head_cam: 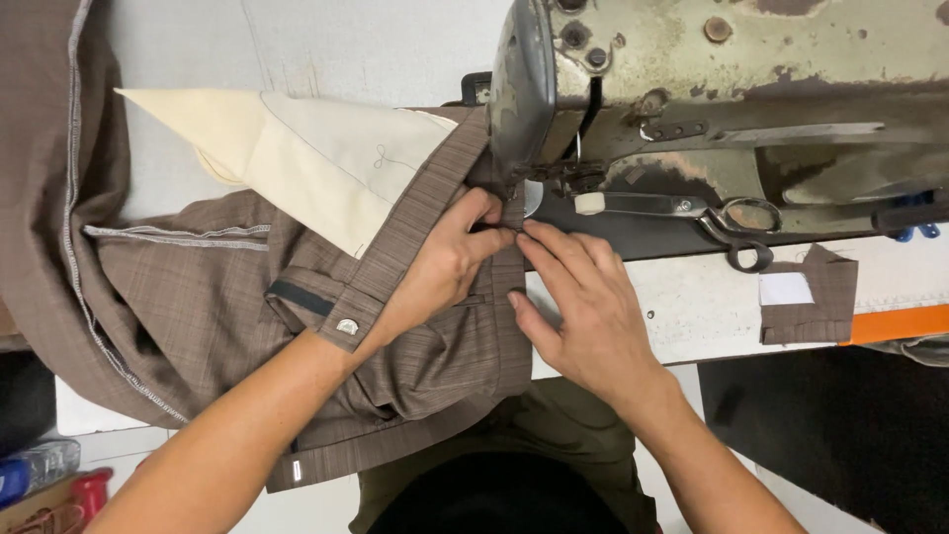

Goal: Sewing and trimming fabric components of trousers using an industrial sewing machine and scissors.

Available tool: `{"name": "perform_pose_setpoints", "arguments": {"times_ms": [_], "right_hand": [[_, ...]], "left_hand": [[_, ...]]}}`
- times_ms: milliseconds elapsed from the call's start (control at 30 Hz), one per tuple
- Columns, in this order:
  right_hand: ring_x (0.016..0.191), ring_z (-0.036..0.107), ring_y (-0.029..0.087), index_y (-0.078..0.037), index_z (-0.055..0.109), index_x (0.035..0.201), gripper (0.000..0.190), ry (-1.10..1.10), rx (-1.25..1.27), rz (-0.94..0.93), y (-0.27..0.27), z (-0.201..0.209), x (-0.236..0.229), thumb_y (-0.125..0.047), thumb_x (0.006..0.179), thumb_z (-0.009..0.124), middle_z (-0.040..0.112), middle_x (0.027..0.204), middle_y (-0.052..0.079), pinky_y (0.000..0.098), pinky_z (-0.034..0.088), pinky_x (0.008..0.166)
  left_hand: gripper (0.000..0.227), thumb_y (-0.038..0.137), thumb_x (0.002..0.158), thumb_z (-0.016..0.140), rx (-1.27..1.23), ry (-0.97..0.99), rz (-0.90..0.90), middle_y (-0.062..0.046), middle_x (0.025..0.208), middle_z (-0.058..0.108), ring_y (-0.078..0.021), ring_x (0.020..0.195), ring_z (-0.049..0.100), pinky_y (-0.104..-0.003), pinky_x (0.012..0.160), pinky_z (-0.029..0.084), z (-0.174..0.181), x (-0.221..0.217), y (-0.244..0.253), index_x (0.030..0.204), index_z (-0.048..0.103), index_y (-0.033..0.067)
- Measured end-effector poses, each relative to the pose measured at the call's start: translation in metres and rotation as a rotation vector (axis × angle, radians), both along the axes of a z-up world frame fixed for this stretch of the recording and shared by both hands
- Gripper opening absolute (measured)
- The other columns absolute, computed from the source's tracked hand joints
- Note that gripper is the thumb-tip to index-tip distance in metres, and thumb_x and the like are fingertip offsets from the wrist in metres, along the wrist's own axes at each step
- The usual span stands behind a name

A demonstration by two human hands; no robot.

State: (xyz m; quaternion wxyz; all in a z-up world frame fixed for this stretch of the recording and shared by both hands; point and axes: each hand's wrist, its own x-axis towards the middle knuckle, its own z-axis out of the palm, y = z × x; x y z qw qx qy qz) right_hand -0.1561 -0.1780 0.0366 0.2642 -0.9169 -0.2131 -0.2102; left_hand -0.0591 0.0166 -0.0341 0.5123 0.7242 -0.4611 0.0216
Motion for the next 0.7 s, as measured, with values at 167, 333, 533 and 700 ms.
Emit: {"name": "perform_pose_setpoints", "arguments": {"times_ms": [167, 333, 533, 700], "right_hand": [[0.107, 0.059, 0.031, -0.004, 0.07, 0.129, 0.043, -0.082, -0.143, -0.007, -0.002, -0.008, 0.001, -0.024, 0.091, 0.072, 0.068, 0.132, 0.01, 0.039, 0.044, 0.082], [0.105, 0.059, 0.032, -0.004, 0.072, 0.126, 0.04, -0.095, -0.203, -0.02, -0.001, -0.006, 0.0, -0.025, 0.093, 0.07, 0.069, 0.131, 0.01, 0.0396, 0.042, 0.08], [0.107, 0.059, 0.031, -0.006, 0.071, 0.128, 0.041, -0.087, -0.232, -0.05, 0.0, -0.01, -0.002, -0.028, 0.093, 0.067, 0.068, 0.134, 0.007, 0.0392, 0.043, 0.082], [0.107, 0.058, 0.029, -0.008, 0.071, 0.126, 0.041, -0.086, -0.207, -0.059, -0.001, -0.012, -0.002, -0.03, 0.092, 0.067, 0.067, 0.132, 0.006, 0.0392, 0.043, 0.08]], "left_hand": [[0.038, 0.019, 0.105, 0.043, 0.029, 0.077, -0.016, -0.018, 0.127, 0.045, -0.0302, 0.116, 0.049, -0.046, 0.107, 0.041, 0.035, -0.002, 0.016, 0.13, 0.066, 0.0028], [0.031, 0.008, 0.104, 0.049, 0.116, 0.063, 0.058, -0.022, 0.124, 0.052, -0.0358, 0.112, 0.057, -0.052, 0.102, 0.045, 0.049, -0.006, 0.019, 0.128, 0.065, 0.0002], [0.022, 0.014, 0.103, 0.055, 0.138, 0.04, 0.214, -0.014, 0.114, 0.061, -0.0331, 0.107, 0.064, -0.043, 0.096, 0.05, 0.042, -0.012, 0.003, 0.117, 0.068, 0.0038], [0.016, 0.018, 0.097, 0.066, 0.148, -0.005, 0.25, -0.006, 0.104, 0.059, -0.0304, 0.099, 0.067, -0.037, 0.089, 0.054, 0.01, -0.001, -0.017, 0.109, 0.072, 0.0088]]}}
